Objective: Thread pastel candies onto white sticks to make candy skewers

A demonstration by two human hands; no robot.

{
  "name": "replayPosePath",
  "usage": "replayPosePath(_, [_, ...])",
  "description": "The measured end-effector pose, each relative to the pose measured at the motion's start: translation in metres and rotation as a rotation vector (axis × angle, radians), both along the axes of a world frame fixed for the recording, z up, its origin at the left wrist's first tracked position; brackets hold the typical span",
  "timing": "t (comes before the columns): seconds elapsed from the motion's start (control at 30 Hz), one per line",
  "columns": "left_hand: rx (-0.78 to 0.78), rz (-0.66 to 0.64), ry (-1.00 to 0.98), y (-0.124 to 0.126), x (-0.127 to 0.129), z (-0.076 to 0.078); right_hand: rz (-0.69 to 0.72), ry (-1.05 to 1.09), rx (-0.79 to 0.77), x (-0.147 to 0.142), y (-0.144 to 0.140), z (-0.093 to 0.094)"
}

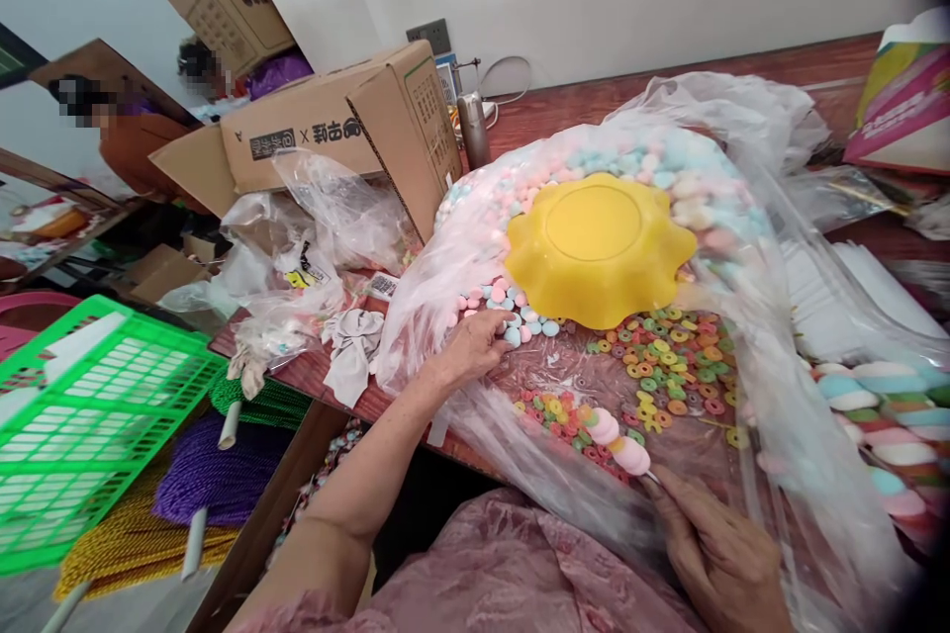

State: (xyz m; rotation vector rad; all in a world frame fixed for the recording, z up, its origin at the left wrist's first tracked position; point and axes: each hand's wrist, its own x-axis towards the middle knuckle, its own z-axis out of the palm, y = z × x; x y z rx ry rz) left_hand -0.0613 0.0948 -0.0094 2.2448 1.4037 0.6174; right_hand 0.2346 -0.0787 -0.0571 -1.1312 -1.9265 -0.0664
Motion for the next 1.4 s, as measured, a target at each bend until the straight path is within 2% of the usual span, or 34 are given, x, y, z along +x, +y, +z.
replayPosePath(0.2, [0.023, -0.055, 0.064, -0.002, -0.004, 0.006, -0.002, -0.018, 0.018, -0.003, 0.002, 0.004])
replayPosePath(0.37, [0.051, -0.041, -0.043, -0.004, 0.001, 0.003, 0.0, -0.002, 0.011, -0.003, 0.002, 0.002])
replayPosePath(0.5, [0.03, -0.024, -0.169, -0.014, 0.01, 0.0, -0.012, 0.017, -0.007, -0.002, 0.0, -0.003])
replayPosePath(0.57, [-0.027, 0.014, -0.33, -0.025, 0.017, 0.001, -0.008, 0.035, -0.021, -0.003, -0.002, -0.004])
replayPosePath(0.7, [-0.261, 0.062, -0.797, -0.053, 0.037, 0.009, -0.006, 0.106, -0.068, -0.011, -0.003, 0.002])
replayPosePath(0.87, [-0.56, 0.11, -1.127, -0.08, 0.059, 0.018, 0.004, 0.114, -0.08, -0.019, 0.0, 0.007])
replayPosePath(0.93, [-0.599, 0.135, -1.228, -0.085, 0.063, 0.017, 0.002, 0.112, -0.085, -0.019, -0.001, 0.005])
replayPosePath(1.03, [-0.51, 0.164, -1.269, -0.089, 0.065, 0.014, -0.014, 0.097, -0.089, -0.019, -0.003, 0.002])
replayPosePath(1.17, [-0.282, 0.164, -1.209, -0.09, 0.066, 0.009, -0.02, 0.026, -0.104, -0.022, -0.006, 0.004])
replayPosePath(1.3, [-0.044, 0.136, -1.039, -0.09, 0.063, 0.006, -0.03, -0.054, -0.085, -0.024, -0.008, 0.013])
replayPosePath(1.4, [0.102, 0.1, -0.898, -0.092, 0.062, 0.005, -0.04, -0.028, -0.101, -0.022, -0.008, 0.016])
